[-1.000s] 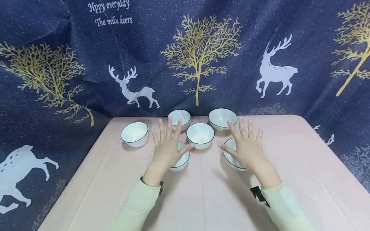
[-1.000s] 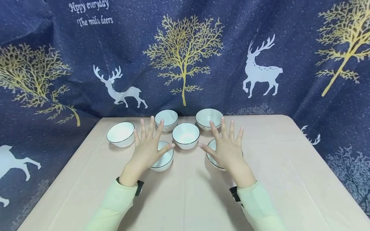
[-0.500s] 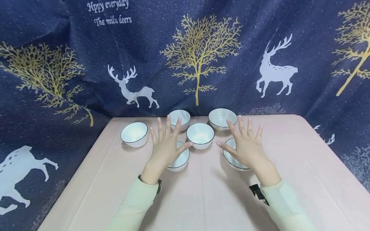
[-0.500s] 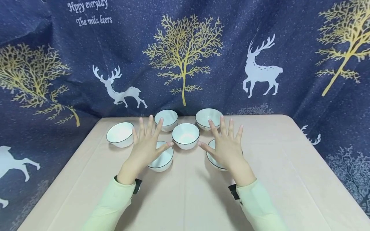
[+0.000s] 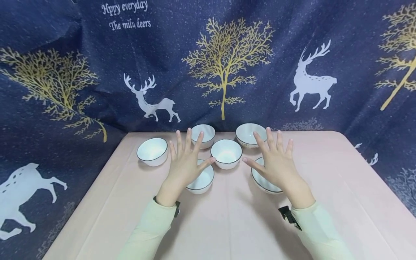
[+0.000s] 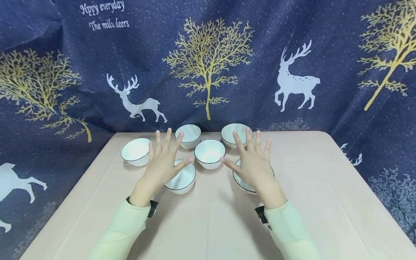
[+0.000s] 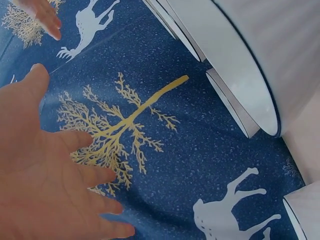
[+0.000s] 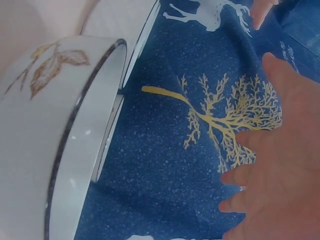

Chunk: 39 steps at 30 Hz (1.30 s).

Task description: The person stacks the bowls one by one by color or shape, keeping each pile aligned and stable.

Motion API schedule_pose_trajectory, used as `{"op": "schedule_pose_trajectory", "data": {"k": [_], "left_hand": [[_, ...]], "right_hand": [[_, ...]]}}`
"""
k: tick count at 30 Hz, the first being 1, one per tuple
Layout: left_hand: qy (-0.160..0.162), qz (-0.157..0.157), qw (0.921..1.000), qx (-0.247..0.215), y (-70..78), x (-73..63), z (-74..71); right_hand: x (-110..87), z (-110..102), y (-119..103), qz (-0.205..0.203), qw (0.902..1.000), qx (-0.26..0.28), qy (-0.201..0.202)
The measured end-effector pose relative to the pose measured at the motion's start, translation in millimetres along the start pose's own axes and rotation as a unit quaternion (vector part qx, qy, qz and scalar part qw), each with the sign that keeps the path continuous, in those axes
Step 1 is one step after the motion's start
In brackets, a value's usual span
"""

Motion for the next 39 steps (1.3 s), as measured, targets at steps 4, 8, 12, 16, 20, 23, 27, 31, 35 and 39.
{"op": "schedule_pose_trajectory", "data": {"k": [4,8,12,16,20,23,27,31,35,39], "left_hand": [[0.010,0.005,0.9999,0.000,-2.1,-0.7,0.7],[0.019,0.010,0.9998,0.000,-5.1,-1.2,1.0],[0.031,0.018,0.9993,0.002,-7.6,-1.9,-0.1],[0.040,0.025,0.9989,0.003,-10.7,-2.5,-1.0],[0.049,0.026,0.9985,-0.003,-14.8,-3.4,-1.0],[0.057,0.030,0.9979,-0.007,-18.3,-4.1,-0.9],[0.068,0.036,0.9970,-0.012,-23.4,-4.5,-1.1],[0.084,0.039,0.9954,-0.023,-28.6,-4.6,-2.9],[0.101,0.044,0.9935,-0.031,-33.0,-5.4,-5.6],[0.111,0.046,0.9919,-0.041,-37.1,-6.0,-7.4]], "right_hand": [[2.0,1,-3,-0.011,0.9998,0.007,0.012],[4.3,2,-7,-0.023,0.9994,0.008,0.026],[7.6,2,-10,-0.028,0.9988,0.009,0.040],[10.8,3,-14,-0.032,0.9985,0.011,0.042],[12.6,3,-19,-0.036,0.9985,0.014,0.038],[14.0,5,-23,-0.042,0.9983,0.013,0.039],[15.5,7,-27,-0.057,0.9972,0.010,0.048],[17.4,11,-32,-0.074,0.9952,0.027,0.058],[19.5,15,-37,-0.089,0.9926,0.055,0.062],[21.3,18,-41,-0.103,0.9898,0.077,0.062]]}}
Point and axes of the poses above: each hand's wrist, its own x-axis towards the middle knuckle, its own z-axis out of the palm, y = z × x, the point moved 1 cm from there along x, towards the middle knuckle, and after that the axes turned 5 degrees about -y, right-handed, at the moved point
